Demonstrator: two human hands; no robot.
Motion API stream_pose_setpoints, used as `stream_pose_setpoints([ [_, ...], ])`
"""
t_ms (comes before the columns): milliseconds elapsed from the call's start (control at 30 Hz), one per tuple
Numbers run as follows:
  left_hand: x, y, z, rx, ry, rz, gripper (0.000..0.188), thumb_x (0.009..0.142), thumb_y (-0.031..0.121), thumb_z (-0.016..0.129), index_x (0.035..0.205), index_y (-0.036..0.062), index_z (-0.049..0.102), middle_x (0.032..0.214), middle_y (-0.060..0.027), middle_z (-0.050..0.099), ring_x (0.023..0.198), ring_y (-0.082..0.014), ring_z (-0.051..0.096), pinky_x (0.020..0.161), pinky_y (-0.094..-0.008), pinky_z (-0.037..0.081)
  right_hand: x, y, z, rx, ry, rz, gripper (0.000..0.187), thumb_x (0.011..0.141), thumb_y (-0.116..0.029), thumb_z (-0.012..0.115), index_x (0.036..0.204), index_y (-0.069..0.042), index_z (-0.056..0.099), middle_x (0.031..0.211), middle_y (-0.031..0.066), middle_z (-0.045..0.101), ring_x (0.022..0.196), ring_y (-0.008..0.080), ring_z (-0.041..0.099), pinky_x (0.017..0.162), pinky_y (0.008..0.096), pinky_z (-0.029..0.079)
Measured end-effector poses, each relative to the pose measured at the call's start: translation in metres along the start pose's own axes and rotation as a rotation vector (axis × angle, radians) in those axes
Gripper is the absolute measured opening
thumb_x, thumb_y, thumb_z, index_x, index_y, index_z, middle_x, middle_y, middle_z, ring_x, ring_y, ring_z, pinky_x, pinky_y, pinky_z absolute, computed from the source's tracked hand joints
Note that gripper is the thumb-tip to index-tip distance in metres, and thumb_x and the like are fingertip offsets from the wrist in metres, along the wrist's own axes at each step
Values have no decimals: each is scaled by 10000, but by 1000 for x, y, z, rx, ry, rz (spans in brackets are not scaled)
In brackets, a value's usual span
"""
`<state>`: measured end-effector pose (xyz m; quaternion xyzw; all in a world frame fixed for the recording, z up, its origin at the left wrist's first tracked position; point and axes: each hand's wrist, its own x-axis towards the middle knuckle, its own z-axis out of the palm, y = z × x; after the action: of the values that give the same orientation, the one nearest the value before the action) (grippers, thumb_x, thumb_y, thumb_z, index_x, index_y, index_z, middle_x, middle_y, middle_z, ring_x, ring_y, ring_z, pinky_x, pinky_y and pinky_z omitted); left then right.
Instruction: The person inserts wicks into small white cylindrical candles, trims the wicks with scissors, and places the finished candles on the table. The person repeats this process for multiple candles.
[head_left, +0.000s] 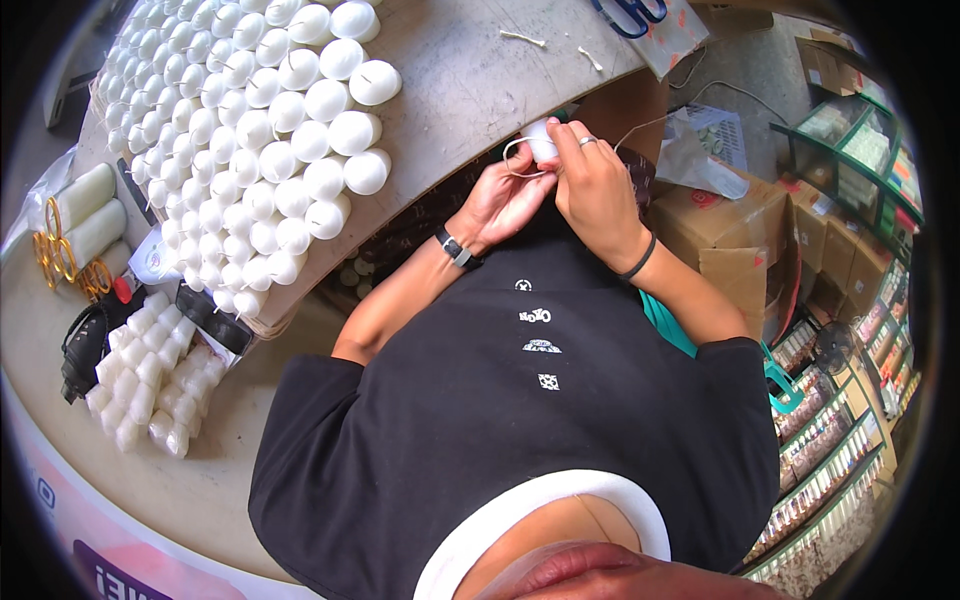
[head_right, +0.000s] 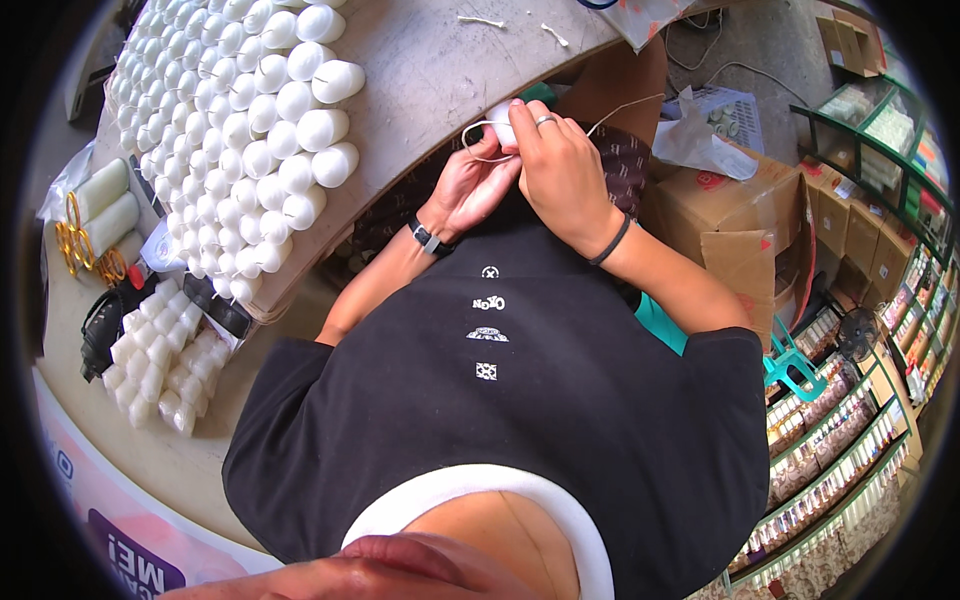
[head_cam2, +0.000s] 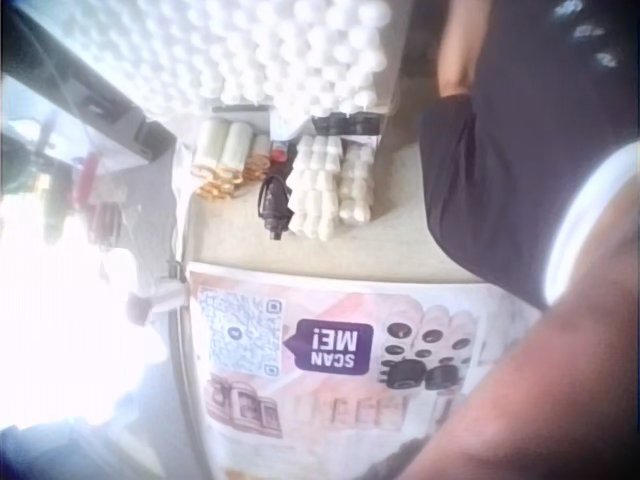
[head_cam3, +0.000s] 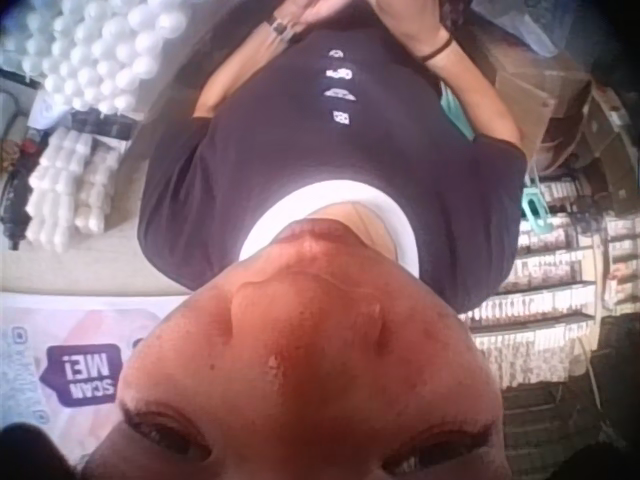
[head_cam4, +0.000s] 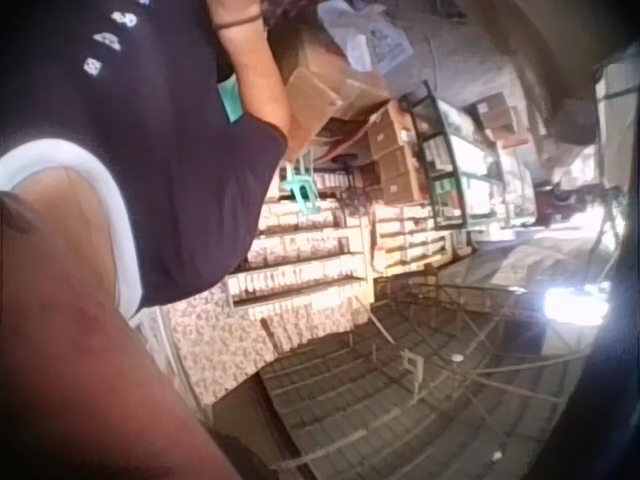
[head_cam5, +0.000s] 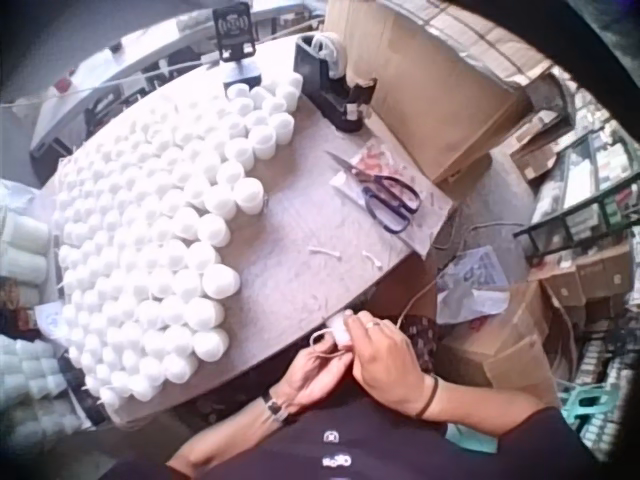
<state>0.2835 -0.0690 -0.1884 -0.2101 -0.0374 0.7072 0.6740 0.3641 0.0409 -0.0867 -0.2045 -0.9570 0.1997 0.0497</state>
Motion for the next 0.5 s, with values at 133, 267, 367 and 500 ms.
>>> stream_pose_setpoints([
  [133, 4, 1, -9, -40, -74, -3, 371, 980, 153, 597, 1285, -28, 488, 1103, -91, 550, 969, -178, 516, 1069, -324, 415, 0, -7, 0, -92, 43, -27, 291, 794, -28, 610, 1080, 9, 574, 1006, 139, 622, 852, 281, 628, 775, 364, 500],
  [267, 5, 1, -10, -26, 79, 15, 308, 994, 130, 569, 1254, -20, 496, 1104, -90, 547, 974, -174, 521, 1060, -336, 432, 0, -13, 5, -225, 49, -59, 183, 811, -73, 599, 985, -33, 561, 963, 108, 616, 854, 250, 634, 772, 344, 497],
  [367, 7, 1, -4, 70, 107, 42, 285, 1011, 132, 542, 1245, -23, 489, 1080, -85, 544, 985, -172, 524, 1086, -339, 424, -1, -9, 7, -261, 52, -80, 155, 830, -91, 600, 966, -42, 544, 935, 101, 610, 851, 247, 639, 763, 344, 498],
  [500, -3, -5, 16, 381, 132, 75, 338, 1038, 192, 517, 1307, -7, 464, 1111, -76, 546, 1002, -176, 545, 1110, -352, 417, -9, 13, -2, -86, -46, -95, 163, 925, -139, 582, 1019, -18, 526, 905, 150, 632, 845, 312, 644, 753, 396, 505],
])
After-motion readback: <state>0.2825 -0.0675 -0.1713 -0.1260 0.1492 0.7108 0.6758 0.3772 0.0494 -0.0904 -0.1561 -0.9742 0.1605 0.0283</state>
